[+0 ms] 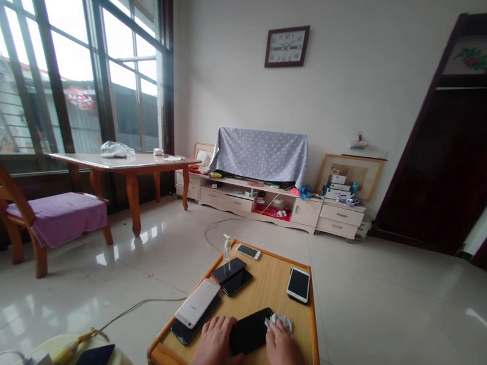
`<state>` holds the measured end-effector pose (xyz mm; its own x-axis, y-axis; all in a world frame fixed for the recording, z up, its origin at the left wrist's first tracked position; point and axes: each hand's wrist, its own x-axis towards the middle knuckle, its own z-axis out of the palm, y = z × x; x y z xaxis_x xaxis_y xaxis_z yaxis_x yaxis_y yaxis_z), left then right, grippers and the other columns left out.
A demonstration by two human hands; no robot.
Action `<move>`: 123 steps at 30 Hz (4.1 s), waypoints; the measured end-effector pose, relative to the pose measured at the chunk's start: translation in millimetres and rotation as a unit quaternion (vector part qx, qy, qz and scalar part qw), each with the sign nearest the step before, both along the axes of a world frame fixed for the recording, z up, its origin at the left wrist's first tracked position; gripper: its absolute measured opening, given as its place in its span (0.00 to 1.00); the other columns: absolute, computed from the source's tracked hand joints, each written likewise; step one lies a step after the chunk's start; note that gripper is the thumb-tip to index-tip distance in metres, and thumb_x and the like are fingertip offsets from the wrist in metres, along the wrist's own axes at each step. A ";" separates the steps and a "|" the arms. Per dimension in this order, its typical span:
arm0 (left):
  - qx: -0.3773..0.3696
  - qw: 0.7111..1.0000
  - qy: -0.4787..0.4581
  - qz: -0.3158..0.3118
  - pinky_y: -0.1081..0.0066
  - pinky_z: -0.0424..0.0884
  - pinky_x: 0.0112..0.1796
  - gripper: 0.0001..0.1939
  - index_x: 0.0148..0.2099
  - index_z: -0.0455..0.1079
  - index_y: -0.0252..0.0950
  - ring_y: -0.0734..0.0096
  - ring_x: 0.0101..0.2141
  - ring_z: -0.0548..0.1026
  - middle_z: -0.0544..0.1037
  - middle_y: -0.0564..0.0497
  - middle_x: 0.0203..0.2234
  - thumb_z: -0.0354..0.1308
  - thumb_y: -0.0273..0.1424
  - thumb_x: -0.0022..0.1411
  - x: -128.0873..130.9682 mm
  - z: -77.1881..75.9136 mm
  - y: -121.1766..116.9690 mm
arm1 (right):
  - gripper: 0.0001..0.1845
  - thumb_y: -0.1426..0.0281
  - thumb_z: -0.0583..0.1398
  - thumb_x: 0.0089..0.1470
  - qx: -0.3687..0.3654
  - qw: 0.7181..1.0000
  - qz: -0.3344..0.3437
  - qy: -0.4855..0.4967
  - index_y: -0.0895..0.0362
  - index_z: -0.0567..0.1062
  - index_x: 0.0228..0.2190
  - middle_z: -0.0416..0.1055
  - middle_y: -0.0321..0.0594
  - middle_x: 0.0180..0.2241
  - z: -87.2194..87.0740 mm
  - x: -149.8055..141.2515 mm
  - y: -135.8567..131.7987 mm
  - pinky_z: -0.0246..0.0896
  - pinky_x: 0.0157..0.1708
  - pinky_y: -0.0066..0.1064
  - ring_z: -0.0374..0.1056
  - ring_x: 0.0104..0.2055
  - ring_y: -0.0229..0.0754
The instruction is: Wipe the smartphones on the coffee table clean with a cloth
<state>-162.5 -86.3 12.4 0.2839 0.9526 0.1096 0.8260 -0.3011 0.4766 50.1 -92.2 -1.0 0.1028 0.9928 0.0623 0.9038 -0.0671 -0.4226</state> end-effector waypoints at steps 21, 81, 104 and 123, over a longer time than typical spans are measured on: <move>-0.002 1.000 0.008 -0.018 0.60 0.57 0.55 0.28 0.57 0.66 0.42 0.54 0.53 0.66 0.73 0.46 0.51 0.55 0.46 0.57 -2.1 2.0 2.1 | 0.28 0.65 0.46 0.65 0.007 0.995 0.092 -0.040 0.58 0.72 0.59 0.64 0.47 0.64 -0.1 -43.6 -8.6 0.43 0.69 0.44 0.55 0.68 0.49; 0.006 1.000 0.008 -0.028 0.61 0.57 0.56 0.27 0.60 0.63 0.42 0.56 0.56 0.67 0.74 0.47 0.54 0.55 0.40 0.58 2.2 5.8 3.3 | 0.27 0.64 0.45 0.68 0.009 0.992 0.128 -0.008 0.55 0.70 0.61 0.63 0.44 0.65 4.5 -48.7 -24.5 0.41 0.69 0.45 0.54 0.69 0.47; 0.048 0.999 0.005 -0.009 0.63 0.61 0.52 0.18 0.54 0.68 0.41 0.59 0.53 0.68 0.72 0.46 0.52 0.49 0.29 0.63 -2.5 -0.2 5.9 | 0.27 0.60 0.62 0.53 -0.049 0.983 0.139 -0.113 0.52 0.75 0.55 0.70 0.46 0.59 52.0 -6.3 8.1 0.52 0.62 0.41 0.64 0.61 0.52; 0.066 0.996 0.045 -0.048 0.51 0.51 0.63 0.27 0.63 0.66 0.41 0.51 0.65 0.60 0.64 0.43 0.66 0.48 0.47 0.68 -1.5 -8.1 3.1 | 0.17 0.67 0.53 0.62 -0.017 0.987 0.089 -0.132 0.49 0.79 0.47 0.78 0.41 0.50 45.9 -48.2 -36.9 0.62 0.50 0.37 0.73 0.51 0.49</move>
